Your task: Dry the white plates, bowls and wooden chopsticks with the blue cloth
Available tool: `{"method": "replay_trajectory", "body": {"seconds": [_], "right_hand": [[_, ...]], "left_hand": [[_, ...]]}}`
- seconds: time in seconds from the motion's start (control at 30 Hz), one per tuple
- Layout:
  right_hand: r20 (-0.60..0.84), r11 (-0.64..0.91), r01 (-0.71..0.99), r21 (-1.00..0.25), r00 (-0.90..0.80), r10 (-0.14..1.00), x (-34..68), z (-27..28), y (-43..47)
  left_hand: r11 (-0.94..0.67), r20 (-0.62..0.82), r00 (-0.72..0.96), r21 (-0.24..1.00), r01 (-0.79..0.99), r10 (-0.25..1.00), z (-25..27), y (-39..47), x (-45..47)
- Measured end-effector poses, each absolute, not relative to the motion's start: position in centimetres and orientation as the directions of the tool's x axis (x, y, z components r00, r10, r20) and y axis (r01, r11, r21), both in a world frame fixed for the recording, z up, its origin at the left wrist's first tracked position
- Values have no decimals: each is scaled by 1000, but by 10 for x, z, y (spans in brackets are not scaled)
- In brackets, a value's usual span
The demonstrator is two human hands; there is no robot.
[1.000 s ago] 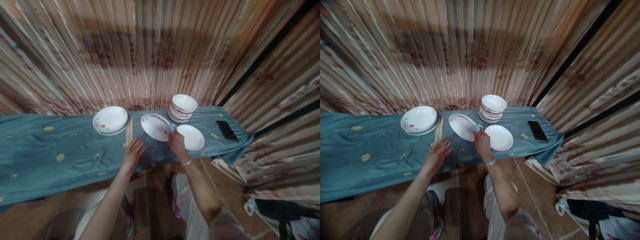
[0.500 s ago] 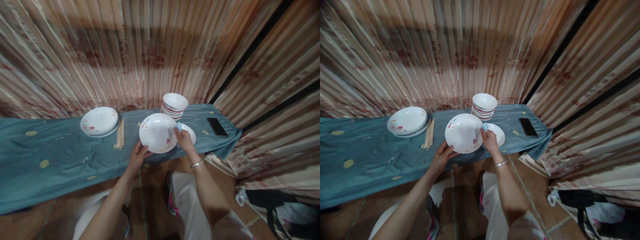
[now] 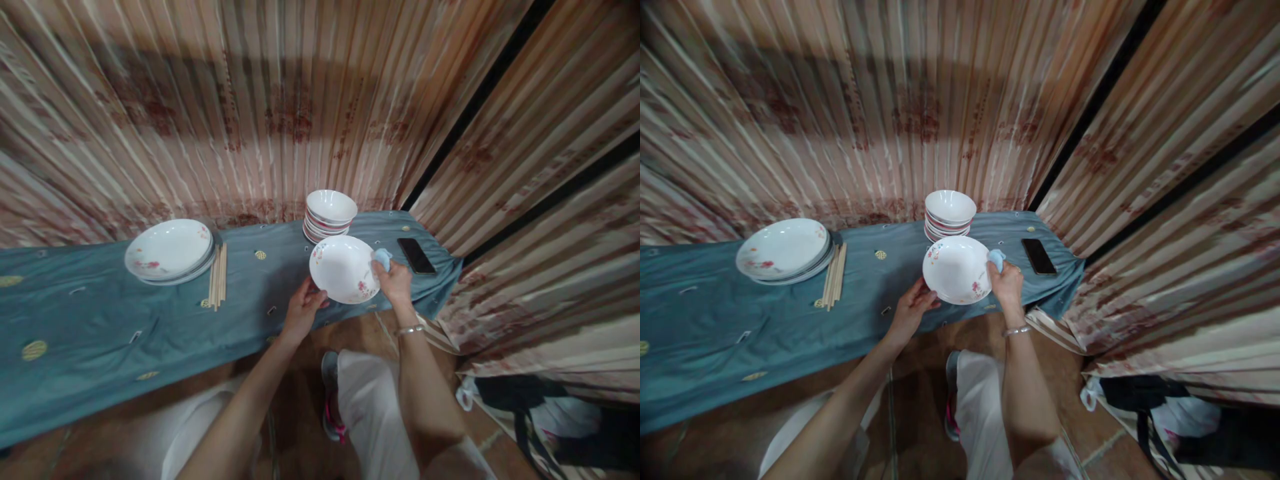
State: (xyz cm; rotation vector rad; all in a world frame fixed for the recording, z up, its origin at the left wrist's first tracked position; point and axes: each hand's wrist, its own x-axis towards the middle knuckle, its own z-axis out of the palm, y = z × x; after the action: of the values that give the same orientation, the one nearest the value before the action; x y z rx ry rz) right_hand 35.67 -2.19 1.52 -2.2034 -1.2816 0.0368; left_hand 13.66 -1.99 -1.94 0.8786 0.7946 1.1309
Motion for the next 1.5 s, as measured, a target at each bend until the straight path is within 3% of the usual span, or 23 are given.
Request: {"method": "replay_trajectory", "body": {"seconds": [0.1, 0.27, 0.57, 1.0, 1.17, 1.3, 1.4, 1.5], "right_hand": [[224, -424, 786, -450, 559, 798, 369, 11, -23], [195, -487, 804, -341, 568, 800, 376, 5, -24], [106, -496, 854, -155, 514, 851, 373, 2, -24], [96, -465, 879, -106, 474, 875, 365, 0, -20], [146, -533, 832, -151, 552, 821, 367, 7, -24], [271, -551, 806, -214, 591, 759, 366, 18, -29], [370, -407, 851, -332, 514, 774, 350, 23, -28], [390, -141, 855, -499, 366, 845, 316, 23, -25]], "left_hand": [[118, -37, 227, 926, -357, 973, -23, -21, 145], [-43, 61, 162, 993, -113, 985, -26, -19, 149], [-214, 182, 157, 953, 214, 971, -50, -6, 149], [-212, 184, 120, 929, 303, 976, -68, 1, 156], [-230, 186, 146, 887, 400, 972, -73, 4, 157], [-221, 180, 148, 913, 344, 973, -76, 4, 154], [-188, 158, 131, 947, 261, 979, -74, 0, 148], [-140, 124, 93, 971, 192, 988, -68, -4, 137]]}}
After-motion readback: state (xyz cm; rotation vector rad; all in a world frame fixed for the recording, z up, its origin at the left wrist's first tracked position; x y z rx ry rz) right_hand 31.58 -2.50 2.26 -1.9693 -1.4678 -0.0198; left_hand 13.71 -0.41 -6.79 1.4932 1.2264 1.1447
